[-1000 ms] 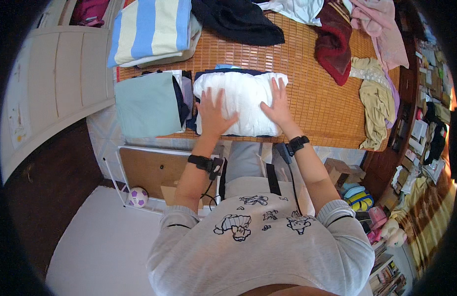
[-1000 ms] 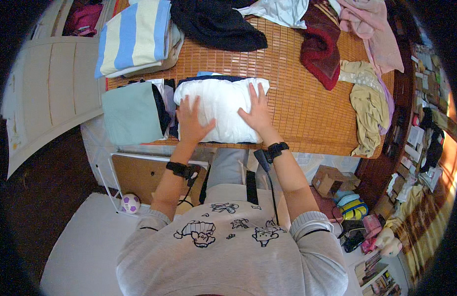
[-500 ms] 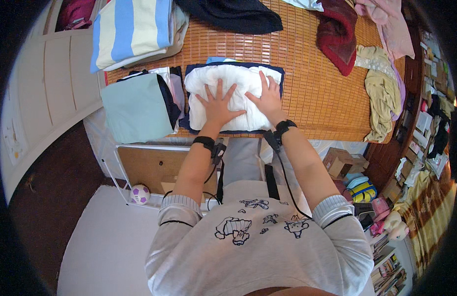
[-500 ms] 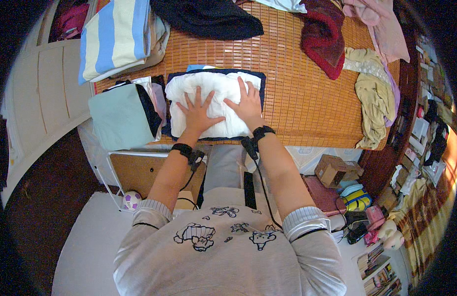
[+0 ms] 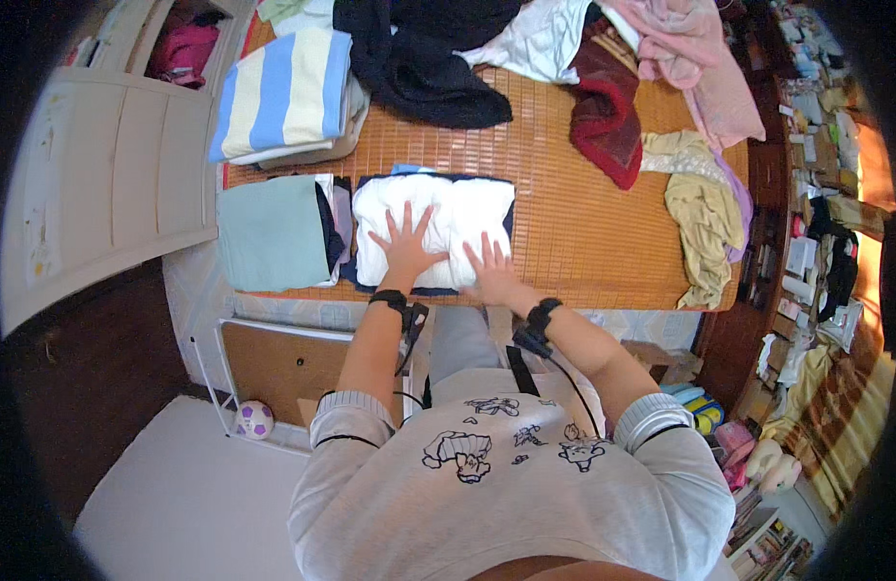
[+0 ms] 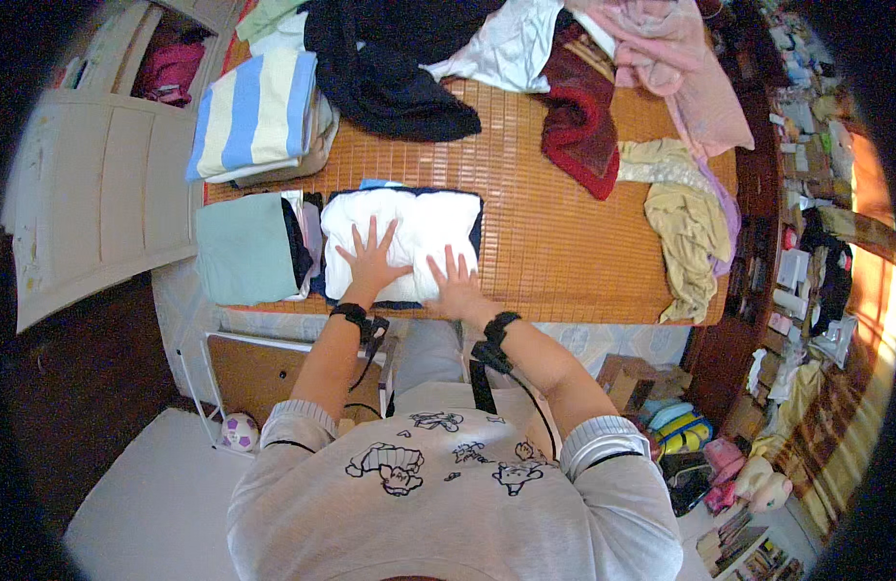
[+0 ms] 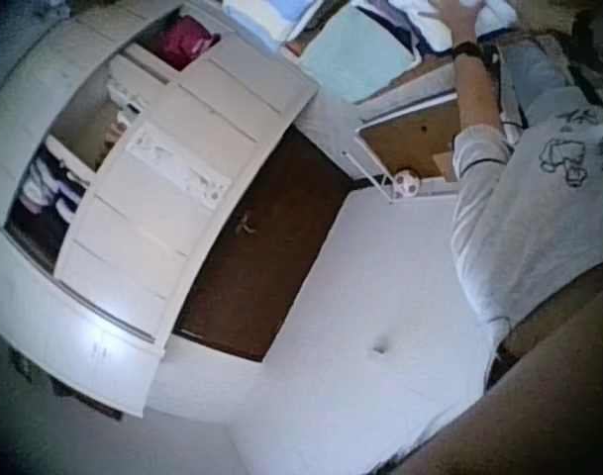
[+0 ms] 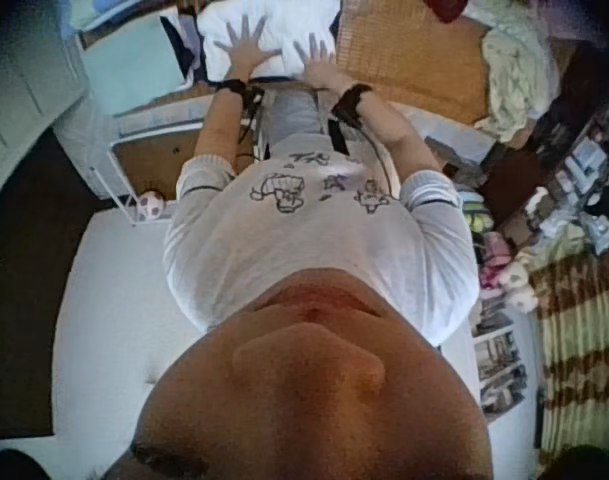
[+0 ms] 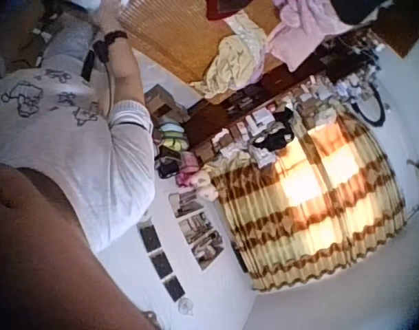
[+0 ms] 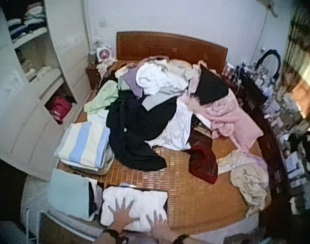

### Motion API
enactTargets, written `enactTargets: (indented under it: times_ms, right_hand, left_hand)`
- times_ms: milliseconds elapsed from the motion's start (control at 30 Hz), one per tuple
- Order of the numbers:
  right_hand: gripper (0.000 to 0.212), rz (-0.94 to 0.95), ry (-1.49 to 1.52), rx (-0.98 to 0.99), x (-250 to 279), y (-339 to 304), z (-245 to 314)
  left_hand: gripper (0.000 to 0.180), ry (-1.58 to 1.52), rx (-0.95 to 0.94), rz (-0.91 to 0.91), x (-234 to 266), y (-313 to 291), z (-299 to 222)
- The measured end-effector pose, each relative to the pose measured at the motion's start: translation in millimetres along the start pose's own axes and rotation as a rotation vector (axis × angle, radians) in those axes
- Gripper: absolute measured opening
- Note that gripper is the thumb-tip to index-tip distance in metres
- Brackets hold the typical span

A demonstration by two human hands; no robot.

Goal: The user is folding several pieces of clothing, including pants and a jacket, on a bed.

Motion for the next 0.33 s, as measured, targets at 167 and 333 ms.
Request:
enactTargets:
  times_ms: [167,333]
  right_hand:
    - [0.088,0.251,0.102,0.135,19.8,-30.4,-18.2]
    - [0.08,0.729,0.506,0.148,18.2,-7.8,-93.6]
  left_hand:
    - [0.093,0.033,0.109,0.008,-0.3,-21.9,-20.5]
    - [0.08,-0.122,0.211,0.166,7.0,-40.4,-31.6]
Point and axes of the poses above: each hand's wrist, its own y-axis towards the middle knuckle, its own x-axis out of the back of the hand, z = x × y, the point moved 1 cm from there along y, towards the middle knuckle, and after that the axes turned 5 degrees about y, right-handed, at the moved point
